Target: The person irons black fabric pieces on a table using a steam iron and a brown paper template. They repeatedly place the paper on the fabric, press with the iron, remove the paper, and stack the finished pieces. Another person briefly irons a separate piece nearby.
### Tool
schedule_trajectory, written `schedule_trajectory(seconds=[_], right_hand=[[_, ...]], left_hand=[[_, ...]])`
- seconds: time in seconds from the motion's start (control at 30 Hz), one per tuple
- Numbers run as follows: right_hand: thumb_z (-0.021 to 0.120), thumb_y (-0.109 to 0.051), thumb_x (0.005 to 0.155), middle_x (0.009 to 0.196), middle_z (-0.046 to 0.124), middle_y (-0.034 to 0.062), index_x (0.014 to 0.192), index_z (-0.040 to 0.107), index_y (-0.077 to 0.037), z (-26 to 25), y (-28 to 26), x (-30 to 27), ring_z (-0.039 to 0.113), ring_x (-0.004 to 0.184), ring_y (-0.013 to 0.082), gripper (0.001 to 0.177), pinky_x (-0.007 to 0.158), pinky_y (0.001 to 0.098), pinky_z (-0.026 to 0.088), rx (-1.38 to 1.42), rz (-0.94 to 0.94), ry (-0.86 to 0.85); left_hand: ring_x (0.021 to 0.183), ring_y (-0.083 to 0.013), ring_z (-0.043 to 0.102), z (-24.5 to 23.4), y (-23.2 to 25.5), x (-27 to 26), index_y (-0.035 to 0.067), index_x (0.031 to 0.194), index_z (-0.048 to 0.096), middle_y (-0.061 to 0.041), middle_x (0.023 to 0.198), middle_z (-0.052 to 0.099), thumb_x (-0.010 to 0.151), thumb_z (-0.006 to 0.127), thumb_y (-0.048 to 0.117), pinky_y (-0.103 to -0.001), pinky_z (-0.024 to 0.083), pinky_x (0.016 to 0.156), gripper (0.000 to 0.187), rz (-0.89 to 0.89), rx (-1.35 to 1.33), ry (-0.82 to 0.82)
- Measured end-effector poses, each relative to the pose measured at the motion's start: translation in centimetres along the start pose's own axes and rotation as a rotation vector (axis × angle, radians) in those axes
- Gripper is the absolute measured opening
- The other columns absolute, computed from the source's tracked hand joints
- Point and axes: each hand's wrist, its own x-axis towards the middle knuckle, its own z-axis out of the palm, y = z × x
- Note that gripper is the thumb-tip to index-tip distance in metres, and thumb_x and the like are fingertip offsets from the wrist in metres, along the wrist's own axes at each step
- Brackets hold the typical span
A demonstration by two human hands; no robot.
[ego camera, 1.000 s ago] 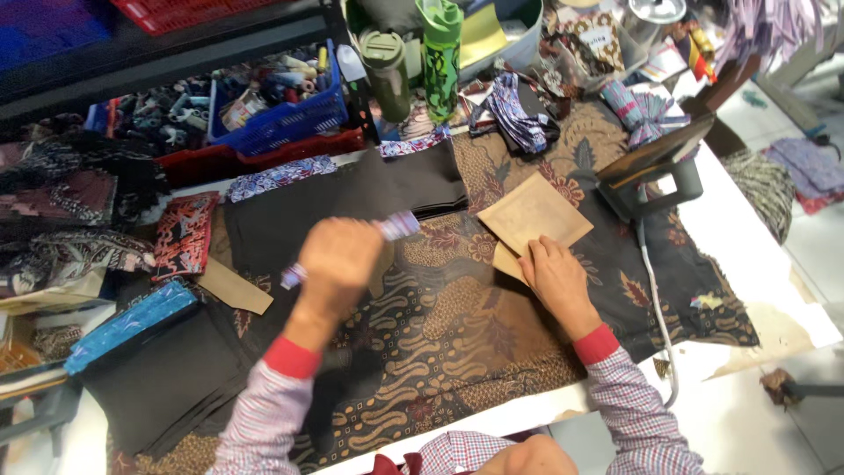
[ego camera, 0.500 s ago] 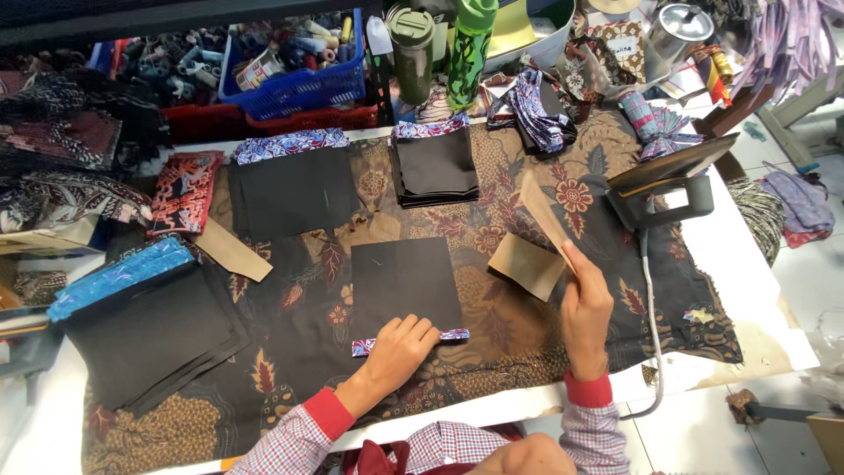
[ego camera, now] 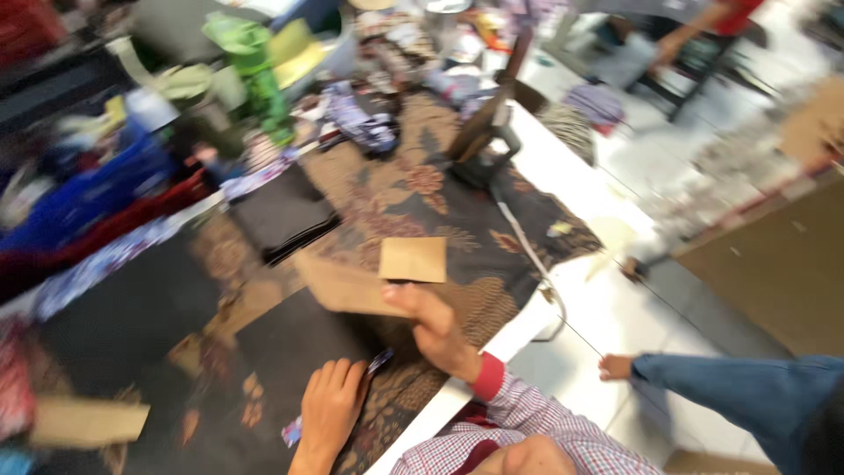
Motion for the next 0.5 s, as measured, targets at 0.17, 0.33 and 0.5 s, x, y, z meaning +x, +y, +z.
schedule_trajectory(seconds=[0.17,0.33,0.5], right_hand=[[0.044,0.020,0.067,0.137,0.068,0.0160,0.133,0.063,-0.002,0.3,-0.6,0.0,0.063,0.134,0.0326,0.072,0.123,0.0463,0.043,-0.038,-0.071,0.016],[0.040,0.020,0.063,0.134,0.068,0.0172,0.133,0.062,0.001,-0.4,0.2,0.1,0.063,0.133,0.0340,0.075,0.121,0.0474,0.041,-0.068,-0.017,0.000],[0.034,0.022,0.066,0.132,0.069,0.0185,0.132,0.064,0.000,-0.3,0.7,0.0,0.064,0.132,0.0332,0.075,0.119,0.0414,0.046,-0.032,0.052,0.055]], left_hand=[[0.075,-0.0257,0.057,0.2,0.2,0.1,0.009,0.095,0.070,-0.005,0.080,0.059,0.079,0.075,0.017,-0.039,0.046,0.066,0.019,-0.026,0.033,-0.006],[0.079,-0.0262,0.058,0.3,-0.2,0.0,0.009,0.099,0.070,-0.005,0.085,0.060,0.079,0.070,0.013,-0.038,0.047,0.070,0.020,0.053,0.025,-0.001],[0.082,-0.0231,0.059,0.9,-0.3,-1.0,0.005,0.104,0.070,-0.005,0.087,0.059,0.080,0.065,0.011,-0.036,0.047,0.070,0.025,0.063,0.018,-0.037]])
